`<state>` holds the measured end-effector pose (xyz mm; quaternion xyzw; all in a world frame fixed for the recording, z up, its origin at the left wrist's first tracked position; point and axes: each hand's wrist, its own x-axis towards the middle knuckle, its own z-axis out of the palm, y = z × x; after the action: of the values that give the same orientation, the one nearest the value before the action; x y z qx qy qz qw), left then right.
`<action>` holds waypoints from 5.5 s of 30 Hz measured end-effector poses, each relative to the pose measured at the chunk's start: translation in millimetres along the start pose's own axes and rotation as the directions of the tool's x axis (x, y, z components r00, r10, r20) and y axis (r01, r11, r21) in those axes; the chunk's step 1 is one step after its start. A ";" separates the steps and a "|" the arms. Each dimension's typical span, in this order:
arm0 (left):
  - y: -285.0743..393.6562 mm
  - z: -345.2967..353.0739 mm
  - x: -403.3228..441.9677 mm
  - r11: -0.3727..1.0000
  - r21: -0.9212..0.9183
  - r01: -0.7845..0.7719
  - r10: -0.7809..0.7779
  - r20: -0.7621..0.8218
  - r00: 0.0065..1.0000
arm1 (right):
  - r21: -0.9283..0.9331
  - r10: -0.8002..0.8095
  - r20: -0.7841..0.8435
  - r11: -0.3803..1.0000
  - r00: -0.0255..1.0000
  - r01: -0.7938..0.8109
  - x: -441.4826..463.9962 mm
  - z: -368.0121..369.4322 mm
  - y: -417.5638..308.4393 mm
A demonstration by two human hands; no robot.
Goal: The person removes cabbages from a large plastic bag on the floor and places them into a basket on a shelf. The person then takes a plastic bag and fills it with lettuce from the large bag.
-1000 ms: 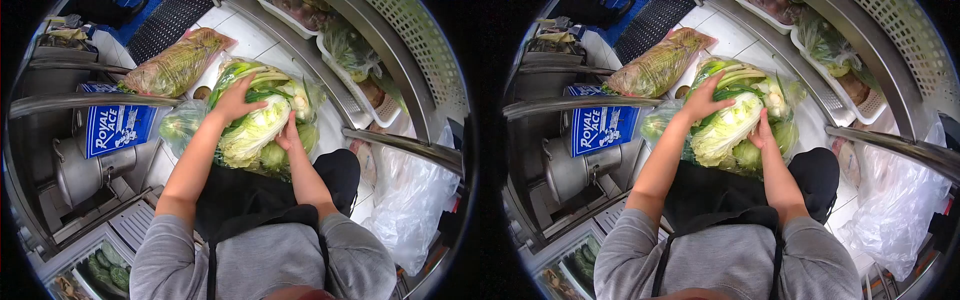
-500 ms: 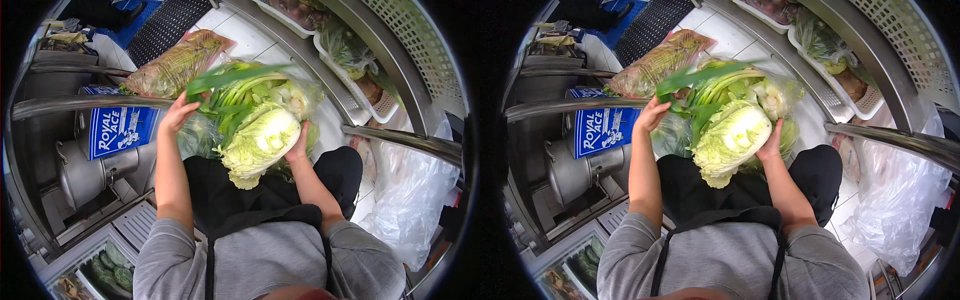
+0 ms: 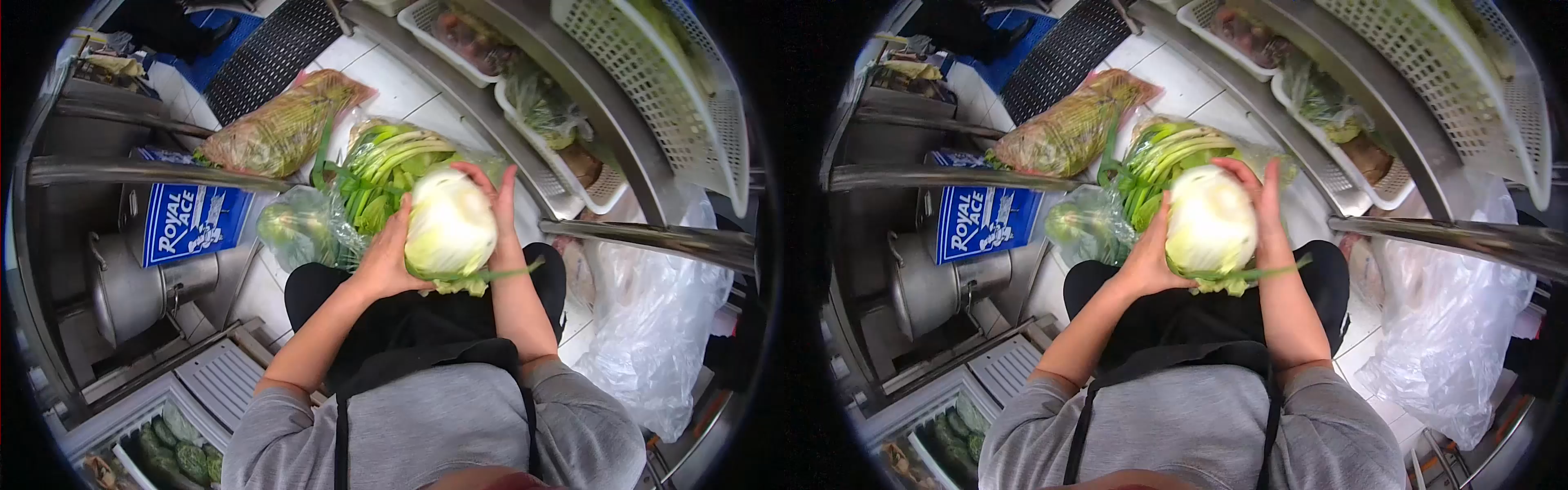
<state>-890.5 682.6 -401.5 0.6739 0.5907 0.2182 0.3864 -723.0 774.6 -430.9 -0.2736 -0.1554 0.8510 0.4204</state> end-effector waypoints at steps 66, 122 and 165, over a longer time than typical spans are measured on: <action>-65.6 123.3 31.4 0.033 -0.823 0.567 -0.294 0.535 0.792 | -0.684 -0.047 -0.257 0.714 0.965 -0.147 9.2 -69.4 -3.6; 347.9 -53.3 179.7 0.524 -0.782 -0.338 0.282 -0.215 0.935 | -0.786 -0.822 0.358 -0.521 0.443 -0.332 -41.7 10.4 -417.6; 263.4 -49.9 245.2 0.707 0.627 -0.325 0.706 -0.606 0.367 | -0.531 -0.563 0.470 -0.796 0.680 -0.292 14.0 -42.1 -540.2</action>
<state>-711.9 931.3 -206.0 0.7089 0.4791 0.4880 -0.1723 -364.2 1110.4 -202.3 -0.5869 -0.7786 -0.1588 0.1550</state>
